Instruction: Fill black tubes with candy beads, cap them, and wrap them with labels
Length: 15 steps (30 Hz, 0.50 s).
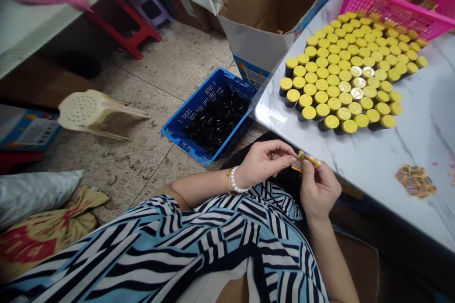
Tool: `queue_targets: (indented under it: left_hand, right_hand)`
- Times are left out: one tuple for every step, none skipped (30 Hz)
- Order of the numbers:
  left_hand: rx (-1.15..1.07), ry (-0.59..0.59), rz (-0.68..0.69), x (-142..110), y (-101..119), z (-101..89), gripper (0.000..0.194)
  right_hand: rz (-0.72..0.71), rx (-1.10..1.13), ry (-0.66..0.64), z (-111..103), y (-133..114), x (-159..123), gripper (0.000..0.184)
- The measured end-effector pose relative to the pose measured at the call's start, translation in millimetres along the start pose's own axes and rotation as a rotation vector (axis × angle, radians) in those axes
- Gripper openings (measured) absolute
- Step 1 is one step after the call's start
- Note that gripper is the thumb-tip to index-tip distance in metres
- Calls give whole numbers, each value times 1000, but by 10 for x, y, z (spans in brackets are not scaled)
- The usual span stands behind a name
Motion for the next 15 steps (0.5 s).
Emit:
queue_targets:
  left_hand:
    - [-2, 13, -11, 4, -24, -19, 45]
    - [1, 22, -21, 7, -45, -35, 44]
    - [8, 24, -32, 9, -63, -44, 43]
    - [16, 20, -42, 8, -78, -46, 42]
    - [21, 12, -51, 7, -88, -43, 41]
    - [24, 3, -57, 4, -92, -39, 41]
    - [23, -1, -58, 2, -92, -36, 41]
    - [18, 2, -54, 2, -85, -41, 42]
    - [14, 12, -47, 4, -76, -51, 41]
    - [11, 27, -40, 7, -67, -64, 41]
    - [13, 39, -38, 11, -63, -75, 41]
    - [13, 45, -42, 15, -66, -80, 42]
    - [10, 44, -50, 20, -74, -78, 43]
    - [2, 36, -63, 24, -88, -68, 45]
    - [-11, 24, -77, 29, -105, -55, 47]
  right_hand:
    - [0, 10, -7, 17, 6, 1, 32]
    - [3, 22, -16, 34, 12, 3, 31]
    - [10, 32, -25, 49, 17, 6, 30]
    - [15, 37, -31, 62, 20, 9, 30]
    - [18, 35, -33, 69, 21, 13, 30]
    - [18, 26, -29, 70, 18, 16, 32]
    - [17, 16, -22, 68, 16, 19, 34]
    - [19, 7, -13, 64, 16, 19, 36]
    - [23, 4, -6, 61, 20, 17, 37]
    - [29, 6, -1, 60, 27, 13, 37]
    - [38, 10, 0, 62, 36, 7, 37]
    - [43, 14, -1, 65, 44, -1, 37]
    - [42, 17, -7, 71, 48, -9, 37]
    - [33, 19, -16, 78, 47, -16, 36]
    - [18, 17, -28, 87, 43, -21, 35]
Point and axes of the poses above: each hand's wrist, its own x-axis towards the middle knuckle, its own z-axis out of the palm, y = z × x, the point moved 9 cm from there along x, towards the middle knuckle, and after that the axes turned 3 degrees about y, right-handed, at the moved point
